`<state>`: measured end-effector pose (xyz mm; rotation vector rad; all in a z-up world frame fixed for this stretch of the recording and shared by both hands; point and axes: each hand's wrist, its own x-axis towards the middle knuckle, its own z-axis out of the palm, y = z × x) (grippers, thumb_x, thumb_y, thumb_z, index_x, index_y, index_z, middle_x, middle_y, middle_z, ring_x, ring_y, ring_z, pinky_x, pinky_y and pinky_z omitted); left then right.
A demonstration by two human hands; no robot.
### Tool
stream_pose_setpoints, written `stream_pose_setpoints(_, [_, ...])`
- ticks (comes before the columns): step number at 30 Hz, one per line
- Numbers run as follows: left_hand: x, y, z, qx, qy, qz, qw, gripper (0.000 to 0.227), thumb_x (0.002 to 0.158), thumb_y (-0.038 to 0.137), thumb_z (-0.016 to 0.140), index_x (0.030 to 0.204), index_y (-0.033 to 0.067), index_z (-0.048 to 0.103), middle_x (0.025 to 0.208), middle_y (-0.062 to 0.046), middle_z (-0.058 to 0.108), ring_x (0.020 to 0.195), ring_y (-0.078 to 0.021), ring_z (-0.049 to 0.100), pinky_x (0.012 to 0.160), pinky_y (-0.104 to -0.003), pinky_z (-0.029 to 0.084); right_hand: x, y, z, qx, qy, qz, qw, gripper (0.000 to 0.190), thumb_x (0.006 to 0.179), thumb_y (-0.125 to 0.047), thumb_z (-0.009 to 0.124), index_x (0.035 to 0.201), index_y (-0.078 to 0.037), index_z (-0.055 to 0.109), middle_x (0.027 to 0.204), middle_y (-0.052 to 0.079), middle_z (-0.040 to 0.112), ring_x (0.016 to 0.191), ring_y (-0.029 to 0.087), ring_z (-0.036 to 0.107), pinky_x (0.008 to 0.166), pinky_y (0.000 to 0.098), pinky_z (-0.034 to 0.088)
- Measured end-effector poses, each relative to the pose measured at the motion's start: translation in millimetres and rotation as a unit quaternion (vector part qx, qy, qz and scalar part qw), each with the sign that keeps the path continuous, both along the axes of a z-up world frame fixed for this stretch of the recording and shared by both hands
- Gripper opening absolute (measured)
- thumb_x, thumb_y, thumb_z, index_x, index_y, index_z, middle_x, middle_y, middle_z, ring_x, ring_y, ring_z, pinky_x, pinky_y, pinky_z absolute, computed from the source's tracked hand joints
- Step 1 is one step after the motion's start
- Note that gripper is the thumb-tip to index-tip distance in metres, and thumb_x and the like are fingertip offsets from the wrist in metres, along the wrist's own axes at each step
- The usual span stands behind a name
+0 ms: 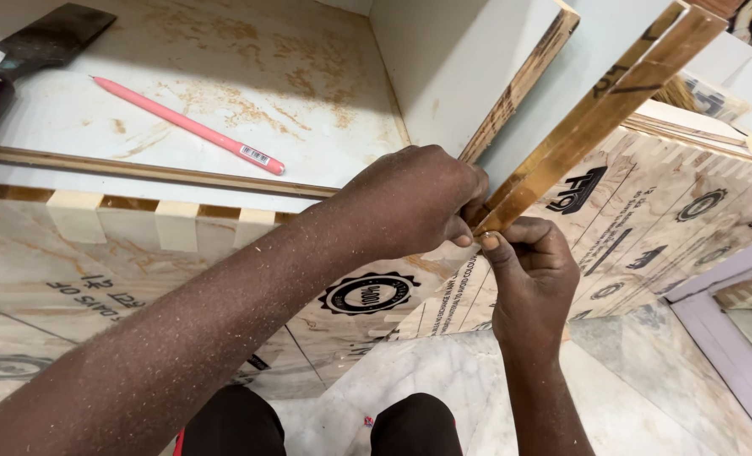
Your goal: The person uses a chisel to clean a groove in a wooden furniture frame. They then apply glue to a white plastic strip and insert it into the groove, pressing it into place. The person also handles a small wooden piece and a brush during the process.
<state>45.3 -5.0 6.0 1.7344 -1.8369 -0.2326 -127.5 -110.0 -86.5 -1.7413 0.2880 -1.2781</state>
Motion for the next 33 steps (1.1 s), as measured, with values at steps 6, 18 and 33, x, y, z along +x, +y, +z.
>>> stream_pose_setpoints(6, [-10.2,0.0,0.2,-0.008,-0.02,0.03,0.999,0.032,0.081,0.027,0.08,0.104,0.0081,0.068,0.081,-0.005,0.075,0.075,-0.0166,0.075,0.072,-0.039,0.06,-4.5,-3.9,-0.1,0.004,0.008,0.007,1.0,0.012,0.097,-0.003,0.073,0.102,-0.001,0.062,0.099,0.006,0.067,0.092,0.01,0.066,0.082,0.0234,0.059])
stream_pose_setpoints(18, [-26.9,7.9,2.5,0.024,-0.007,0.095,0.995,0.032,0.086,0.029,0.078,0.108,0.01,0.064,0.08,-0.007,0.074,0.073,-0.0207,0.075,0.077,-0.044,0.06,-7.7,-8.8,30.0,-0.066,0.036,-0.058,0.996,0.03,0.094,-0.007,0.073,0.119,-0.001,0.057,0.112,0.01,0.065,0.099,0.015,0.066,0.082,0.0268,0.061])
stream_pose_setpoints(33, [-20.6,14.9,1.2,0.013,0.036,0.071,0.997,0.029,0.086,0.025,0.078,0.108,0.0092,0.066,0.076,-0.009,0.074,0.068,-0.0206,0.075,0.076,-0.042,0.061,57.5,3.3,61.8,-0.193,-0.18,-0.241,0.934,0.033,0.106,-0.014,0.076,0.123,0.005,0.055,0.116,0.015,0.065,0.102,0.016,0.073,0.086,0.0268,0.066])
